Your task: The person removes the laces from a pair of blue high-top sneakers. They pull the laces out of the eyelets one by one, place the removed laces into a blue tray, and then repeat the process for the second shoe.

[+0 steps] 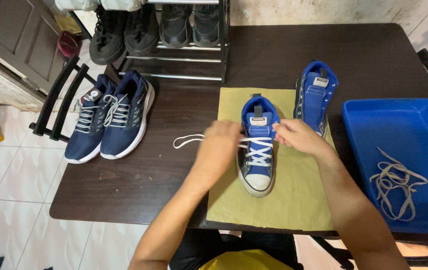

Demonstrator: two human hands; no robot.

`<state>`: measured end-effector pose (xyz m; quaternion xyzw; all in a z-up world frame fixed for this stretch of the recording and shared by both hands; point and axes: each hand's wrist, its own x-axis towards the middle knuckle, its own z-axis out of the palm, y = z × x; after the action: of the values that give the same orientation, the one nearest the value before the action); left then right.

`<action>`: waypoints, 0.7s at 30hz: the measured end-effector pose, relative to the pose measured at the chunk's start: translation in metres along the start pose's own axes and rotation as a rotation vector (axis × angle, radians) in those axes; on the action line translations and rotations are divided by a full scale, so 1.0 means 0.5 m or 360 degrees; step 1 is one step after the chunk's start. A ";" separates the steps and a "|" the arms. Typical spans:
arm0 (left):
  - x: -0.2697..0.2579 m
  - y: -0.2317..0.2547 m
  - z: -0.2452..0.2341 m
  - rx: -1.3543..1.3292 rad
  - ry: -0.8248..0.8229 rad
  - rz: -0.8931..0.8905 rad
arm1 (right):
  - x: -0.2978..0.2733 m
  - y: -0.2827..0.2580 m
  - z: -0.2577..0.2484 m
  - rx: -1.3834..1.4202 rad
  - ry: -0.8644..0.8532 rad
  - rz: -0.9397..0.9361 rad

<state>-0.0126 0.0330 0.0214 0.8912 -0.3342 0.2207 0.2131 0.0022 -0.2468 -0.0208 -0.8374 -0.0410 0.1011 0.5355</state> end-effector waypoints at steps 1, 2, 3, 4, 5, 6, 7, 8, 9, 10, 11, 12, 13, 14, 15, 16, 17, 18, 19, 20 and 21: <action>0.011 0.022 0.012 -0.0150 0.0058 0.0119 | 0.000 0.002 -0.001 -0.0009 0.0003 -0.0005; 0.022 0.042 0.022 -0.0147 0.0024 0.0160 | 0.002 0.003 -0.001 -0.0019 0.0006 -0.0013; 0.032 0.061 0.032 -0.0144 -0.0011 0.0201 | 0.002 0.004 -0.001 -0.0032 0.0012 -0.0016; 0.040 0.074 0.040 -0.0140 -0.0044 0.0240 | 0.003 0.005 -0.001 -0.0046 0.0016 -0.0019; 0.047 0.081 0.047 -0.0117 -0.0095 0.0209 | 0.004 0.006 -0.001 -0.0060 0.0020 -0.0023; 0.054 0.084 0.053 -0.0094 -0.0147 0.0178 | 0.003 0.007 -0.001 -0.0064 0.0021 -0.0029; 0.059 0.084 0.057 -0.0072 -0.0200 0.0147 | 0.004 0.007 -0.001 -0.0067 0.0021 -0.0035; 0.061 0.080 0.058 -0.0085 -0.0204 0.0151 | 0.003 0.007 0.000 -0.0069 0.0021 -0.0039; 0.062 0.075 0.057 -0.0098 -0.0208 0.0155 | 0.003 0.007 -0.002 -0.0069 0.0024 -0.0033; 0.060 0.070 0.054 -0.0110 -0.0215 0.0158 | 0.002 0.006 -0.002 -0.0066 0.0024 -0.0025; 0.055 0.064 0.047 -0.0185 -0.0157 0.0151 | 0.001 0.005 -0.003 -0.0063 0.0025 -0.0018; 0.046 0.055 0.036 -0.0258 -0.0099 0.0144 | 0.001 0.004 -0.002 -0.0067 0.0028 -0.0024; 0.036 0.044 0.023 -0.0331 -0.0041 0.0137 | 0.000 0.002 -0.002 -0.0070 0.0030 -0.0030; 0.025 0.032 0.009 -0.0344 -0.0052 0.0096 | 0.000 0.000 -0.002 -0.0073 0.0033 -0.0036; 0.010 0.017 -0.007 -0.0356 -0.0063 0.0056 | -0.001 -0.002 -0.002 -0.0062 0.0026 -0.0014; -0.006 0.001 -0.022 -0.0368 -0.0074 0.0017 | -0.002 -0.003 -0.002 -0.0051 0.0020 0.0007; -0.025 -0.016 -0.037 -0.0389 -0.0058 -0.0043 | -0.003 -0.005 -0.002 -0.0040 0.0014 0.0029; -0.045 -0.034 -0.050 -0.0409 -0.0041 -0.0103 | -0.004 -0.007 -0.002 -0.0057 0.0021 0.0022; -0.063 -0.053 -0.060 -0.0292 0.0008 -0.0146 | -0.004 -0.009 -0.001 -0.0074 0.0027 0.0014; -0.079 -0.071 -0.066 -0.0176 0.0059 -0.0188 | -0.004 -0.010 -0.003 -0.0092 0.0035 0.0005; -0.091 -0.089 -0.068 0.0055 0.0008 -0.0307 | -0.004 -0.012 -0.004 -0.0115 0.0036 0.0011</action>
<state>-0.0216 0.1042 0.0143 0.9222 -0.2425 0.2072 0.2187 0.0009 -0.2464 -0.0142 -0.8574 -0.0357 0.0920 0.5051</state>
